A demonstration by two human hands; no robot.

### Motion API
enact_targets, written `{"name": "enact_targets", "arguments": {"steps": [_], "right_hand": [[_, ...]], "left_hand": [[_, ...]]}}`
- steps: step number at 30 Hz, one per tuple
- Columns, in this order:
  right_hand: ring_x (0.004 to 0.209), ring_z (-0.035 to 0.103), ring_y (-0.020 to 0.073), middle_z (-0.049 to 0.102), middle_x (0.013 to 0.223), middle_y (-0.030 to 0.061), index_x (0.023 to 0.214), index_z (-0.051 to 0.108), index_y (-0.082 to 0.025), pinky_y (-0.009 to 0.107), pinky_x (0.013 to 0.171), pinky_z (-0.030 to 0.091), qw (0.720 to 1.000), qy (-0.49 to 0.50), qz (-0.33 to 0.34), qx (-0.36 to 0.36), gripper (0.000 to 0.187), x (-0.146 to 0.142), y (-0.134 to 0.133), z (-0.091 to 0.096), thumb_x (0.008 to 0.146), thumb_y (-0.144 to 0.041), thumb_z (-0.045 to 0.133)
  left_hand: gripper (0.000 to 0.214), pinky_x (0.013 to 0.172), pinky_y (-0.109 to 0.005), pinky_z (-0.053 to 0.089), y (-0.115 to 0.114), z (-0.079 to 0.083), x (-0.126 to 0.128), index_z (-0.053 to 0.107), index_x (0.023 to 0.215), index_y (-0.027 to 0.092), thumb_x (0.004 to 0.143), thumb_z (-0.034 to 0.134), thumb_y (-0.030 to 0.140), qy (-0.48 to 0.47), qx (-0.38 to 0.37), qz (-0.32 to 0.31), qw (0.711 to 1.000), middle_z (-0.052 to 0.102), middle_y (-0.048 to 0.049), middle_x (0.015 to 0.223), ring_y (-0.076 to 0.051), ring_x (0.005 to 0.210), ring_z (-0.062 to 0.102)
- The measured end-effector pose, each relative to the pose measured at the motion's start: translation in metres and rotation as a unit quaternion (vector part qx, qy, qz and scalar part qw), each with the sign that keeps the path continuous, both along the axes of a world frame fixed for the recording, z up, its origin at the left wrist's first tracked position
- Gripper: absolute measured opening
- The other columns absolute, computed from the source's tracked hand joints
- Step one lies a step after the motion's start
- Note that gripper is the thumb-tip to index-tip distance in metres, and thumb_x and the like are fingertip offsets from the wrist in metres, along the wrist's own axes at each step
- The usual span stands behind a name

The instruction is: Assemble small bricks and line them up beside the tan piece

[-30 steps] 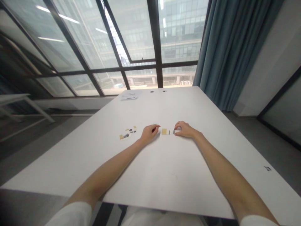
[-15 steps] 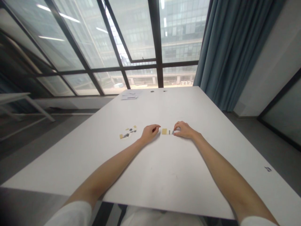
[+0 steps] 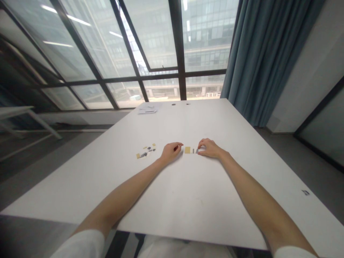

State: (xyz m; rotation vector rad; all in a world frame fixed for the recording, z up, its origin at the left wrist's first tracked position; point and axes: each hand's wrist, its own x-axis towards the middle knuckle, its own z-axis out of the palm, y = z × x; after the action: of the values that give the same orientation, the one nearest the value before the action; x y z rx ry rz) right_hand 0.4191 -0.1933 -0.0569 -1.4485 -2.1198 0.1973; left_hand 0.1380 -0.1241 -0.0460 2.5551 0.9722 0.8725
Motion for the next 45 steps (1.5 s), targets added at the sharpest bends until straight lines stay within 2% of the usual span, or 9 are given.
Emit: {"name": "enact_targets", "arguments": {"steps": [25,32,35,40,45], "right_hand": [[0.101,0.063,0.0238,0.071,0.105,0.0039,0.088,0.076,-0.026,0.039,0.094,0.048,1.000,-0.001,0.002,-0.004,0.018,-0.001,0.000,0.001,0.075,-0.037,0.078],[0.104,0.062,0.0238,0.070,0.107,0.0049,0.090,0.077,-0.024,0.038,0.098,0.046,1.000,0.007,-0.002,-0.026,0.021,-0.002,-0.002,0.003,0.075,-0.038,0.077],[0.103,0.063,0.0234,0.071,0.105,0.0051,0.095,0.076,-0.023,0.037,0.098,0.046,0.999,0.031,-0.007,-0.026,0.024,-0.002,-0.001,0.001,0.079,-0.041,0.074],[0.100,0.064,0.0214,0.072,0.104,0.0075,0.101,0.074,-0.020,0.035,0.096,0.047,0.995,0.074,-0.065,0.007,0.023,0.000,0.003,-0.007,0.092,-0.033,0.058],[0.113,0.057,0.0237,0.069,0.117,0.0096,0.107,0.073,-0.019,0.038,0.102,0.041,0.976,0.010,-0.215,0.033,0.028,0.001,0.006,-0.012,0.094,-0.027,0.050]], "left_hand": [[0.027,0.071,-0.024,0.045,0.001,0.000,-0.001,0.078,0.106,0.019,0.093,0.055,0.023,-0.004,0.004,-0.006,1.000,0.073,-0.0013,0.076,-0.013,0.066,0.060],[0.028,0.073,-0.023,0.045,0.000,0.001,-0.001,0.078,0.107,0.019,0.093,0.054,0.023,0.010,-0.003,0.001,1.000,0.074,-0.0018,0.080,-0.013,0.070,0.062],[0.028,0.073,-0.023,0.044,-0.001,0.002,-0.001,0.078,0.108,0.019,0.094,0.054,0.024,0.012,-0.008,0.002,1.000,0.075,-0.0020,0.081,-0.013,0.070,0.062],[0.029,0.075,-0.023,0.045,-0.002,0.003,-0.001,0.077,0.109,0.019,0.094,0.053,0.024,0.022,-0.016,0.005,1.000,0.075,-0.0021,0.084,-0.013,0.072,0.062],[0.030,0.078,-0.024,0.046,-0.004,0.006,-0.001,0.077,0.110,0.021,0.095,0.051,0.027,0.046,-0.024,0.005,0.999,0.076,-0.0026,0.088,-0.014,0.077,0.065]]}}
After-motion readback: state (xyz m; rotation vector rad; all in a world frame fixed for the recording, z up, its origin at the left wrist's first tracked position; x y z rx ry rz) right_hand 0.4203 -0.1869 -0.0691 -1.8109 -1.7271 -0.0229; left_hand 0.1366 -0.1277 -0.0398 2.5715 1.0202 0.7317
